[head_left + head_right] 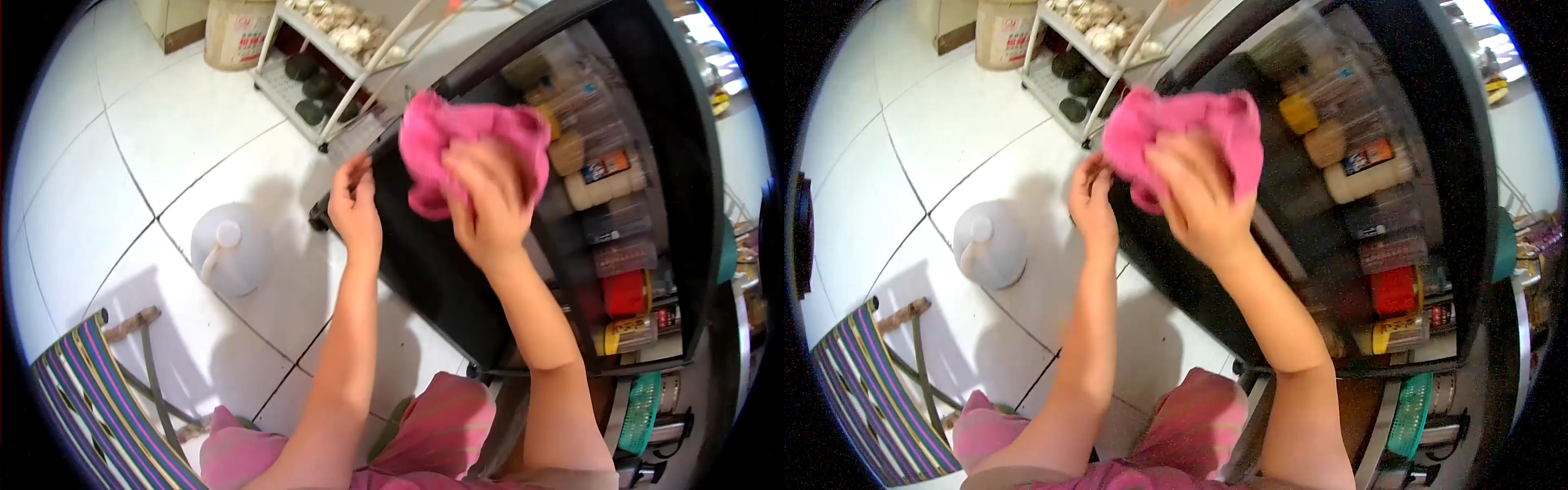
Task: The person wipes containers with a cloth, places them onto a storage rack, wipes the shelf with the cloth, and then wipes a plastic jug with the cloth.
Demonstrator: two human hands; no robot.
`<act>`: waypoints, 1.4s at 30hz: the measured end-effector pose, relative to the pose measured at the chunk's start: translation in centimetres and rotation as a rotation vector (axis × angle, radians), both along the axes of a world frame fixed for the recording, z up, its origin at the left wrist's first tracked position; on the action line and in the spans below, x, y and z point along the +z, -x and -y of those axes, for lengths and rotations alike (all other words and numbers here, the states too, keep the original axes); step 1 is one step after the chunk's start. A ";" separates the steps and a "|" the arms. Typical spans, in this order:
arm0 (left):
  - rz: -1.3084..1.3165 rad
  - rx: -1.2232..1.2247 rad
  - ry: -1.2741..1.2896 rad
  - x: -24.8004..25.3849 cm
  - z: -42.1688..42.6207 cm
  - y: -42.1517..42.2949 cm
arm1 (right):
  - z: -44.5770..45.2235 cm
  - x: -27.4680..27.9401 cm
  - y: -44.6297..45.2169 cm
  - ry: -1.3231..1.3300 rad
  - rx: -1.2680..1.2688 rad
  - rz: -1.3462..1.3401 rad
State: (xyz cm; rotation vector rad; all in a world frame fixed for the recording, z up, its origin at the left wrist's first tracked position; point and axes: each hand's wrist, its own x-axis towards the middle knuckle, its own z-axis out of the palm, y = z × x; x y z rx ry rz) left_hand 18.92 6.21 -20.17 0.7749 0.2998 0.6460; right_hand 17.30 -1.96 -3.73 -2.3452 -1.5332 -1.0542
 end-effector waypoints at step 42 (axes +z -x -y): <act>-0.514 -0.307 -1.125 -15.4 10.2 9.2 | 44.0 -35.5 0.7 -0.252 -1.749 -0.594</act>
